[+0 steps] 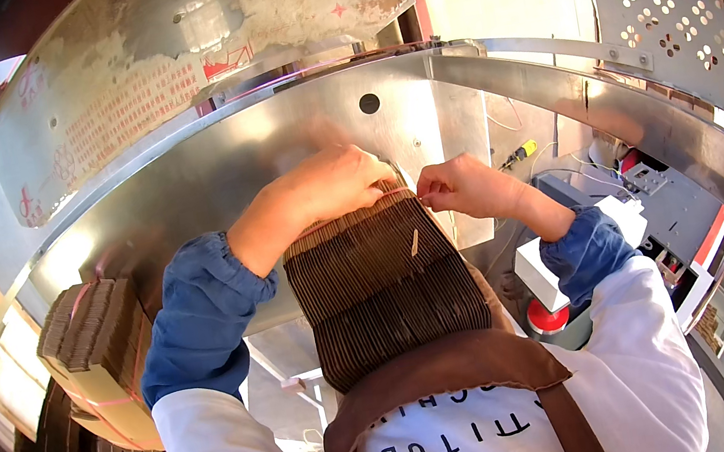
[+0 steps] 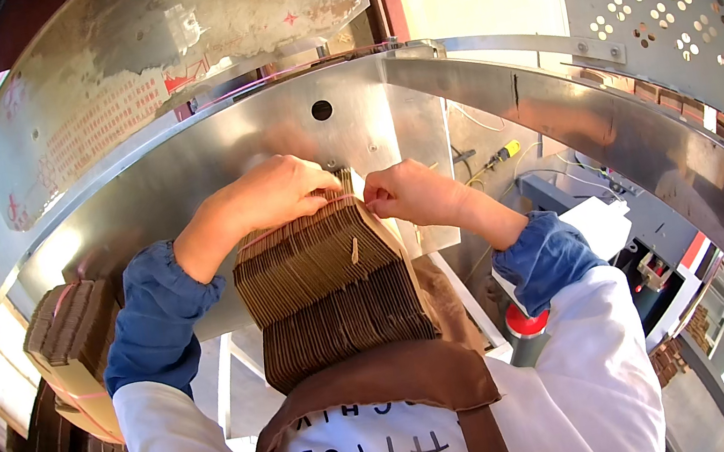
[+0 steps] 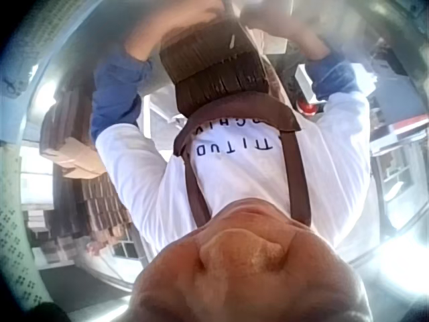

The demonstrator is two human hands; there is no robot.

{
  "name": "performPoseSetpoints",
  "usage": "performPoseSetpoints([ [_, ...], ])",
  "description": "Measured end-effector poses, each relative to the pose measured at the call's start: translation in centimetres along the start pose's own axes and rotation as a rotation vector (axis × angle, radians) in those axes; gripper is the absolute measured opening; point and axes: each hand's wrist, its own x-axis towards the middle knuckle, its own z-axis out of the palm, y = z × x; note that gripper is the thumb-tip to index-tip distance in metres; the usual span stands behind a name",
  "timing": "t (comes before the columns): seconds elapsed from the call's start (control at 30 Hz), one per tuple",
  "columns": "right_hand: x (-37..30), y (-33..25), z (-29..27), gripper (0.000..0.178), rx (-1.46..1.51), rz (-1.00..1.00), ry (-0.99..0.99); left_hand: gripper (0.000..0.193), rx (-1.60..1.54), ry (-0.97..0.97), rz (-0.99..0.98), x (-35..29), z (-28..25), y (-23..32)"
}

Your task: The person stacks flat cardboard pieces, places them into a strapping machine, and secures them with pink plastic straps. The person then removes the bundled cardboard and stacks it with other finished bundles.

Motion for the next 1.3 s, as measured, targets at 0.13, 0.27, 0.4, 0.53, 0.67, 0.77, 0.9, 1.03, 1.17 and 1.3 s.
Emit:
performPoseSetpoints([
  [0.13, 0.2, 0.5, 0.0, 0.017, 0.074, 0.020, -0.030, 0.029, 0.078, -0.078, 0.061, 1.5, 0.2, -0.2],
  [0.27, 0.0, -0.3, -0.8, 0.016, 0.013, -0.005, -0.059, 0.026, 0.048, -0.135, 0.069, 2.2, 0.2, -1.2],
  [0.4, 0.5, 0.6, -0.1, 0.015, 0.115, 0.035, -0.055, 0.026, 0.091, -0.170, 0.006, 3.1, 0.3, -1.0],
  [0.53, 0.7, 1.4, 0.5, 0.013, 0.096, 0.026, -0.007, 0.027, 0.159, -0.200, -0.046, 3.8, -0.7, -0.2],
  [0.67, 1.2, 1.6, 0.5, 0.012, 0.067, 0.011, 0.006, 0.029, 0.168, -0.253, -0.033, 4.8, -0.3, -0.9],
  [0.77, 1.7, 2.0, 0.5, 0.012, 0.145, 0.056, -0.013, 0.030, 0.140, -0.215, -0.053, 4.6, -0.1, -1.4],
  [0.9, 0.7, 1.7, 1.2, 0.017, 0.174, 0.082, 0.095, 0.027, -0.122, 0.286, -0.150, -0.5, 1.1, -3.6],
  [1.03, -1.2, 2.7, 2.8, 0.024, 0.335, 0.195, 0.275, 0.024, -0.415, 0.939, -0.444, -11.7, 6.2, -3.7],
  [1.17, -3.4, 2.7, 4.3, 0.030, 0.630, 0.387, 0.403, 0.022, -0.634, 1.017, -0.534, -17.7, 15.0, -2.3],
  [1.3, -5.0, 10.1, 3.3, 0.041, -0.429, -0.129, 0.157, 0.023, -0.552, 1.003, -0.305, -17.6, 17.8, -0.9],
])
